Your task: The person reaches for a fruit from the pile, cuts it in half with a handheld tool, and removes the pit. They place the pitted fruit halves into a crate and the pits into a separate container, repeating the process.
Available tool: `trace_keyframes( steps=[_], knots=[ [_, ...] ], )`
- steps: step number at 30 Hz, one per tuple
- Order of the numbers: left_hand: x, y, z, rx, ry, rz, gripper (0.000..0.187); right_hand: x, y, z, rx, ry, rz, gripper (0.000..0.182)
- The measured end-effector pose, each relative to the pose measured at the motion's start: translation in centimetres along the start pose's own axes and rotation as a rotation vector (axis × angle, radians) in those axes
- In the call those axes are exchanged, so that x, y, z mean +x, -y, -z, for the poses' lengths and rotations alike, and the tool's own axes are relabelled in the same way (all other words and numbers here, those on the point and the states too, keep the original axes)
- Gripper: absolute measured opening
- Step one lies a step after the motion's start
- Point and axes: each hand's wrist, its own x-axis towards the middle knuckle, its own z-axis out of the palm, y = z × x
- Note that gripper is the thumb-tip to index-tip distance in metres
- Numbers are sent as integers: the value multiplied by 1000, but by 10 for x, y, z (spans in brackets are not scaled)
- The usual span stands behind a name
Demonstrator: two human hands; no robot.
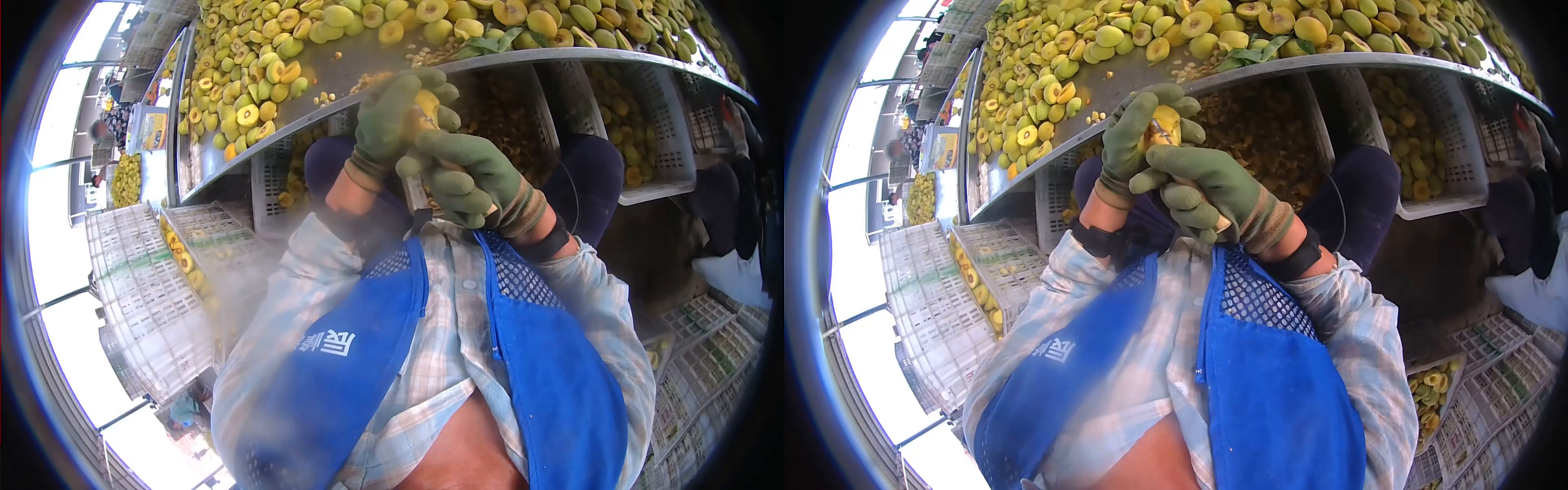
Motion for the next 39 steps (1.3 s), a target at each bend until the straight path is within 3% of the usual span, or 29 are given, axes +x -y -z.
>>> trace_keyframes(
  steps=[6, 9, 10, 13, 14, 16, 17, 18, 19, 20, 22, 24, 26, 27, 28, 31, 34, 36, 38, 39],
  knots=[
    [3, 15, -8, 130, -147, -191, 37, 16, -17, 11, 582, 297, 34, 52],
    [7, 13, -36, 41, -471, -146, 27, 24, -18, 12, 740, 395, 49, 52],
    [11, 18, -38, 78, -464, -233, 26, 26, -18, 14, 774, 431, 55, 52],
    [24, 31, -26, 392, -450, -545, 26, 29, -17, 12, 521, 354, 277, 51],
    [28, 32, -12, 638, -441, -677, 26, 25, -10, 10, 559, 340, 282, 49],
    [36, 41, 21, 681, -419, -615, 40, 18, -1, 20, 576, 237, 286, 48],
    [40, 42, 33, 703, -407, -585, 48, 17, 0, 23, 472, 43, 224, 48],
    [37, 43, 45, 597, -419, -521, 48, 17, 1, 24, 366, -150, 160, 48],
    [30, 30, 44, 291, -396, -407, 48, 17, 0, 26, 257, -340, 97, 49],
    [23, 18, 43, -26, -410, -306, 49, 18, -2, 34, 299, -287, 92, 50],
    [5, 3, 62, 112, -566, -349, 50, 20, -4, 43, 184, -319, 125, 50],
    [-22, -15, 91, 356, -657, -369, 39, 22, -4, 46, 198, -391, 116, 49],
    [-49, -24, 119, 1054, -747, -469, 36, 23, -4, 48, 224, -460, 106, 47],
    [-58, -23, 170, 585, -904, -290, 38, 23, -6, 49, 239, -495, 99, 47],
    [-72, -26, 194, 1023, -967, -268, 42, 23, -6, 50, 255, -458, 95, 46],
    [-76, -33, 235, 1537, -1034, -284, 46, 26, -7, 48, 247, -444, 98, 45],
    [-13, -37, 174, 1223, -811, -407, 46, 30, -6, 49, 287, -473, 102, 45],
    [35, -38, 122, 1124, -590, -316, 44, 31, -7, 58, 290, -457, 100, 44],
    [94, -17, 109, 1352, -419, -407, 37, 28, -7, 58, 248, -484, 114, 45],
    [127, -6, 110, 1360, -338, -461, 43, 27, -6, 58, 227, -500, 122, 45]
  ],
)
